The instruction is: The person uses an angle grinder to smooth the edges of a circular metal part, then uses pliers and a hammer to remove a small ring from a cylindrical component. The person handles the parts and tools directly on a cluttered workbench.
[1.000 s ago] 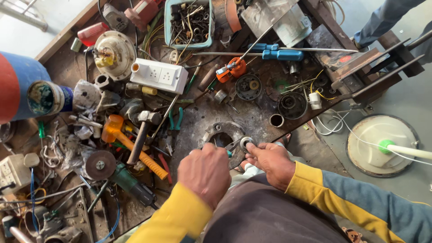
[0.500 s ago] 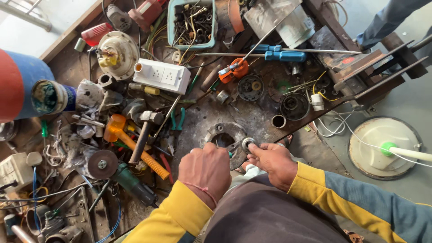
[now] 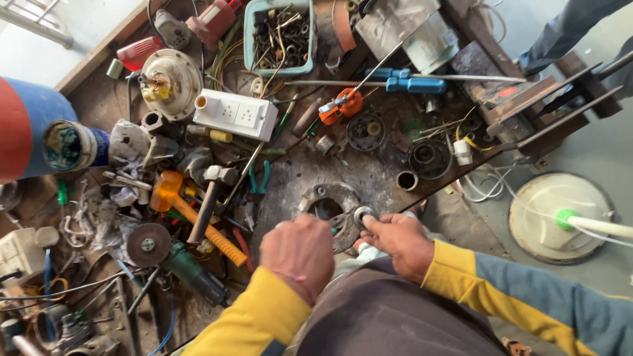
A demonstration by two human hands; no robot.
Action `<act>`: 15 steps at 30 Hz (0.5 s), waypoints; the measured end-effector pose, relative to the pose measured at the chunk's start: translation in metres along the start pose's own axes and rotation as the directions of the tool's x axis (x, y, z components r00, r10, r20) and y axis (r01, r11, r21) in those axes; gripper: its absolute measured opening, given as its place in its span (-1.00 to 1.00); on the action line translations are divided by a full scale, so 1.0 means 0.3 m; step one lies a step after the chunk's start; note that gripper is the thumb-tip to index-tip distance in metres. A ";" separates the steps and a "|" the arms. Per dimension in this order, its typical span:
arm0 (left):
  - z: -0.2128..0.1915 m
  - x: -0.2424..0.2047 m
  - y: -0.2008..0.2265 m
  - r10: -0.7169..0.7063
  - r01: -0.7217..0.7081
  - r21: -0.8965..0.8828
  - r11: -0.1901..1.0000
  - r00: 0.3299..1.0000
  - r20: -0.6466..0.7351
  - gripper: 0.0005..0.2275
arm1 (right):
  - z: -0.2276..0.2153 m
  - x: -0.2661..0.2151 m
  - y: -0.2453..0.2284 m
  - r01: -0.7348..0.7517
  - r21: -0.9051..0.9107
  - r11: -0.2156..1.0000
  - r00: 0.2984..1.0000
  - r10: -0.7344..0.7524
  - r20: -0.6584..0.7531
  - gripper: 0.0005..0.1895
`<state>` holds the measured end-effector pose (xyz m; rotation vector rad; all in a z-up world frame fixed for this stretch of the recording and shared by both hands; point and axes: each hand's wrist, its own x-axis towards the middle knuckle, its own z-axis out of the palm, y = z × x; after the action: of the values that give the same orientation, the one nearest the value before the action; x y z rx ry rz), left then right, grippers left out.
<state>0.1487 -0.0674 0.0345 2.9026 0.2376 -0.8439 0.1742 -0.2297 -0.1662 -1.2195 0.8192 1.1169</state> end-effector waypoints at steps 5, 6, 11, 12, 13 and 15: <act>0.018 -0.011 -0.013 0.006 -0.006 0.002 1.000 1.000 0.016 -0.89 | -0.001 -0.007 0.007 0.030 0.032 0.999 0.999 -0.029 -0.017 -0.80; 0.014 -0.010 -0.014 0.023 -0.023 0.007 1.000 0.999 0.036 -0.89 | 0.004 -0.005 0.004 0.037 0.034 0.999 0.999 -0.036 -0.013 -0.79; 0.003 0.009 -0.003 -0.005 0.004 0.024 1.000 0.999 0.043 -0.88 | -0.009 0.006 0.014 0.033 0.007 0.999 0.999 -0.033 0.010 -0.79; 0.004 0.013 0.004 0.000 -0.005 0.054 0.999 0.996 0.086 -0.88 | -0.010 0.011 0.015 0.052 0.005 0.999 0.998 -0.052 0.032 -0.78; 0.003 0.012 0.003 0.004 -0.015 0.083 0.996 0.992 0.128 -0.88 | -0.013 0.012 0.017 0.043 0.016 0.999 0.999 -0.043 0.021 -0.79; 0.000 0.010 -0.003 -0.024 0.017 0.067 0.998 0.994 0.106 -0.87 | -0.009 0.016 0.010 0.031 0.037 0.999 1.000 -0.031 0.005 -0.82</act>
<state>0.1510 -0.0661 0.0328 2.9086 0.2341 -1.0253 0.1731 -0.2313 -0.1721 -1.1937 0.8109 1.0750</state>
